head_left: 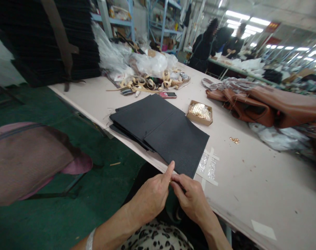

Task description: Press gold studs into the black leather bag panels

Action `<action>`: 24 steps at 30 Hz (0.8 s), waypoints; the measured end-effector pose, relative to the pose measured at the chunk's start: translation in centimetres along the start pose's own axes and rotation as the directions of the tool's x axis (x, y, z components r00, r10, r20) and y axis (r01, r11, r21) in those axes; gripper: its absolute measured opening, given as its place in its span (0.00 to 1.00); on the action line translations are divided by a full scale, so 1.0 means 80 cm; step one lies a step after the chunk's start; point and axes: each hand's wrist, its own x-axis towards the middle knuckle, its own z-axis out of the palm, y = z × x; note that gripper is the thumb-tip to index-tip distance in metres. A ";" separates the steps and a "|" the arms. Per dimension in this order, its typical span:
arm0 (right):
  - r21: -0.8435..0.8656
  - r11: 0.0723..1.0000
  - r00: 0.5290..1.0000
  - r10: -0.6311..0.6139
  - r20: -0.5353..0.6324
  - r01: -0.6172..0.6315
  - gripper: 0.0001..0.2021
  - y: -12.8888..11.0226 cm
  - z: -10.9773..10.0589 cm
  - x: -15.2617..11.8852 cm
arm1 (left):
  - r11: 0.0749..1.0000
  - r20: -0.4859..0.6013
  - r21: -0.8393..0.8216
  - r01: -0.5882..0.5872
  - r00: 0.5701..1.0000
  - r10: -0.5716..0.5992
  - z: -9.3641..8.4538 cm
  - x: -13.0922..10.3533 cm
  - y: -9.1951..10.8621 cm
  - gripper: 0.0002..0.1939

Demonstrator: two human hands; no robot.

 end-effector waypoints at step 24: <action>-0.098 0.995 1.000 0.012 0.017 -0.010 0.05 -0.001 0.008 0.002 | 1.000 -0.014 -0.009 0.005 1.000 -0.005 -0.002 0.000 0.003 0.37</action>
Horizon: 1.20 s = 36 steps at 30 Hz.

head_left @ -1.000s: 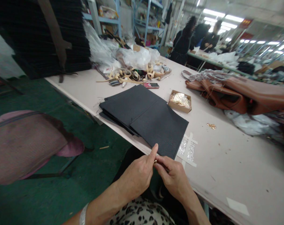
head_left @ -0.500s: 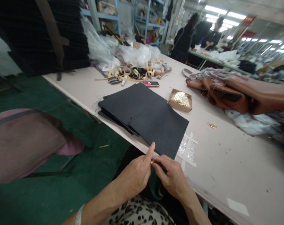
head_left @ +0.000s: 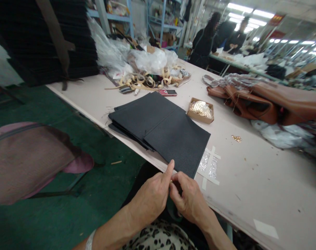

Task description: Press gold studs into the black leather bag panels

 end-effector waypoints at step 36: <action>-0.049 0.994 0.989 0.094 -0.118 -0.100 0.09 0.072 -0.066 0.016 | 0.402 -0.042 -0.893 0.203 0.851 -0.524 -0.006 0.053 0.014 0.17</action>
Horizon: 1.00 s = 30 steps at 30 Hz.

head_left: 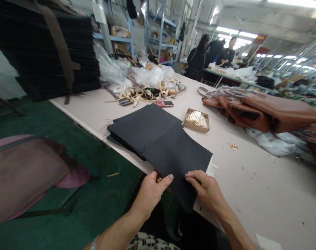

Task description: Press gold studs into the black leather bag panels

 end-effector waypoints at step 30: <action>0.444 0.671 0.804 0.466 0.370 -0.593 0.11 -0.032 0.013 0.011 | 0.898 0.063 -0.154 0.412 0.911 -0.408 -0.010 -0.022 -0.019 0.15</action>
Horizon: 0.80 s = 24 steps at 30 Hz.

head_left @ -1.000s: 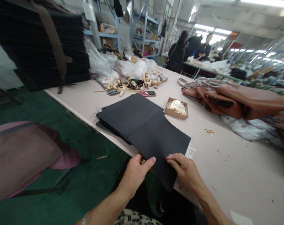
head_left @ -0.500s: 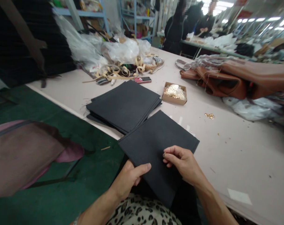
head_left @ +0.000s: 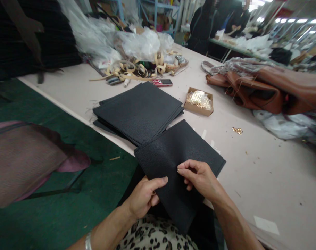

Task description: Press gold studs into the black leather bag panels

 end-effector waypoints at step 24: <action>0.280 0.875 0.904 -0.316 -0.288 0.395 0.09 0.015 0.004 -0.022 | 0.903 -0.131 0.329 -0.275 0.934 0.332 0.075 -0.030 0.016 0.16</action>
